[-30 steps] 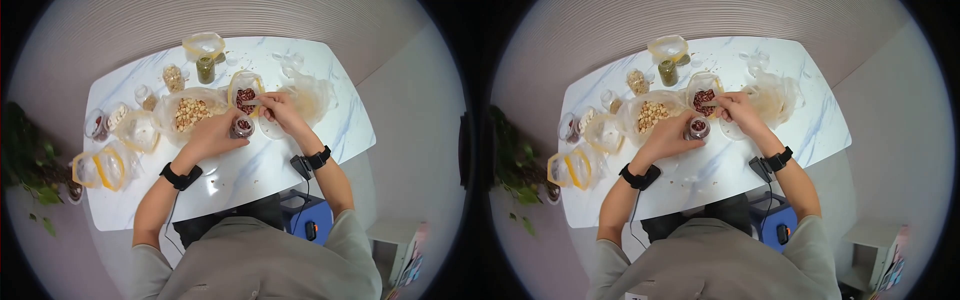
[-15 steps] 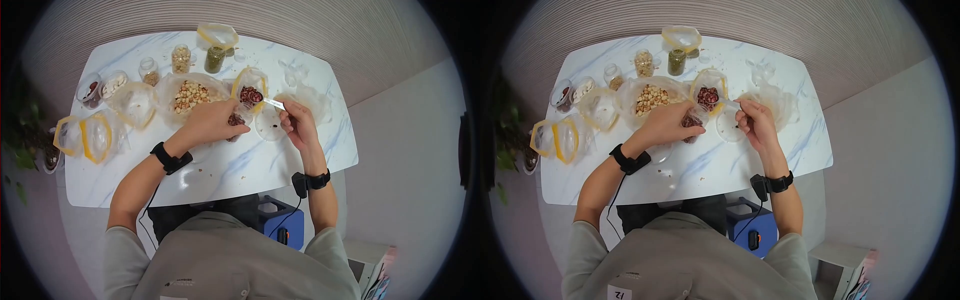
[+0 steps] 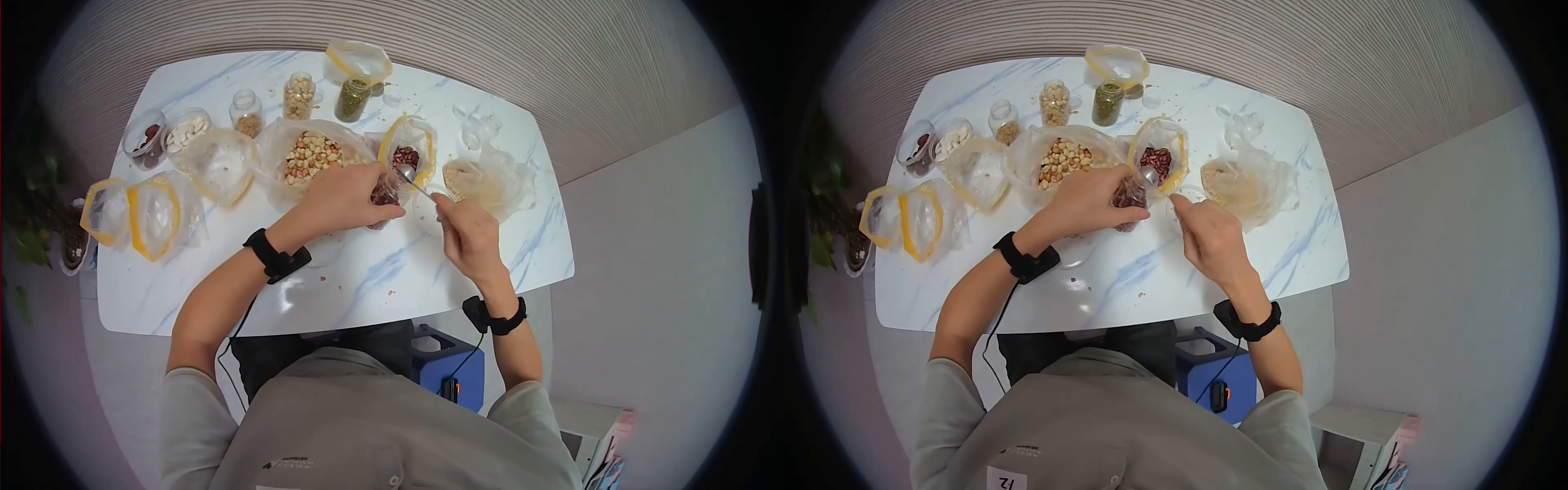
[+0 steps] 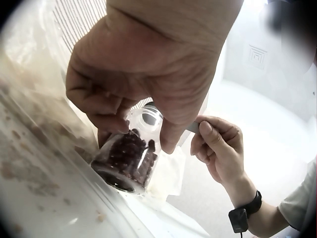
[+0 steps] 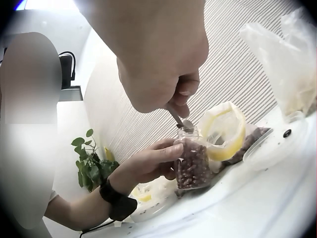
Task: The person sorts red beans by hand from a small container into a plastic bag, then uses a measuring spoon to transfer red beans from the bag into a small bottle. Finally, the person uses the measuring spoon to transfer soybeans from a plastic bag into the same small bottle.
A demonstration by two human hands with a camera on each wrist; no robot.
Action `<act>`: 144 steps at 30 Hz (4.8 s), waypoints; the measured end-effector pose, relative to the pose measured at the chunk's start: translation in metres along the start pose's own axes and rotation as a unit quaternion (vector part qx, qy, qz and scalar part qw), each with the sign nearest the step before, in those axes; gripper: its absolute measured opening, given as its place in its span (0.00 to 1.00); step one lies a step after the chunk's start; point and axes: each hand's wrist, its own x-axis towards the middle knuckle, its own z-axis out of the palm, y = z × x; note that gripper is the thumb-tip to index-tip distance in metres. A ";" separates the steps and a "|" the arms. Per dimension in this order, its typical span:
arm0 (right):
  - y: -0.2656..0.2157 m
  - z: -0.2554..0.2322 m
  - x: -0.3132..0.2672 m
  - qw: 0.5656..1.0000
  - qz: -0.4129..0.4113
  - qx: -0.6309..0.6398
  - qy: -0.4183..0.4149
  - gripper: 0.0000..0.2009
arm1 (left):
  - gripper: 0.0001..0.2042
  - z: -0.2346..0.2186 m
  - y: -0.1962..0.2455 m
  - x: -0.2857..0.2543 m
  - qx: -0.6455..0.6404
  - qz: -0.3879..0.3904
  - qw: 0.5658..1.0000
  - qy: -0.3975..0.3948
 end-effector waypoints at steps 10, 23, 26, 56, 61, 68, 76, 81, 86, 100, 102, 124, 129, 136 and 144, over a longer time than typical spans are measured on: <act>0.055 0.049 0.019 0.975 0.222 0.016 -0.008 0.10 | 0.33 -0.002 -0.001 0.000 0.014 0.000 1.000 -0.017; 0.072 0.047 0.006 0.706 0.485 0.516 -0.022 0.12 | 0.28 0.003 -0.006 0.001 0.004 0.024 1.000 0.009; 0.078 0.041 0.003 0.638 0.516 0.571 0.028 0.12 | 0.29 0.004 -0.007 0.000 0.011 0.020 1.000 0.015; -0.001 0.005 -0.010 0.998 -0.034 -0.048 0.010 0.19 | 0.36 0.000 -0.003 0.002 0.001 -0.007 1.000 -0.004; 0.008 0.013 -0.002 0.996 0.052 -0.017 0.078 0.16 | 0.34 -0.001 -0.003 0.001 0.015 -0.006 1.000 -0.003; 0.052 0.058 0.016 0.962 0.263 0.071 0.009 0.12 | 0.33 -0.004 -0.001 0.000 0.008 0.010 1.000 -0.019; 0.075 0.066 0.019 0.853 0.366 0.367 -0.065 0.12 | 0.31 -0.004 -0.002 0.001 0.002 0.003 1.000 -0.027; 0.088 0.049 0.006 0.673 0.493 0.551 -0.012 0.12 | 0.30 0.002 -0.008 0.002 0.003 0.026 1.000 -0.004; 0.083 0.026 -0.003 0.604 0.521 0.601 0.050 0.12 | 0.34 0.001 -0.007 0.000 0.004 0.021 1.000 0.004; 0.039 -0.003 0.007 0.670 0.456 0.584 0.041 0.12 | 0.32 0.000 -0.005 0.002 0.031 0.028 0.999 0.028; 0.034 -0.001 0.006 0.705 0.439 0.555 0.034 0.12 | 0.31 -0.001 -0.004 0.002 0.036 0.025 0.999 0.026; 0.040 0.041 0.017 0.986 0.161 -0.021 -0.026 0.09 | 0.29 -0.007 0.002 0.000 0.028 0.013 0.999 -0.021; 0.045 0.056 0.013 0.961 0.256 0.089 -0.056 0.10 | 0.30 -0.007 0.002 0.000 0.035 0.007 0.999 -0.030; 0.062 0.054 0.002 0.714 0.501 0.490 0.003 0.12 | 0.27 -0.003 -0.002 -0.001 0.013 0.039 0.999 0.004; 0.071 0.033 -0.007 0.616 0.518 0.589 0.072 0.09 | 0.31 0.004 -0.008 0.002 0.038 0.006 0.999 -0.033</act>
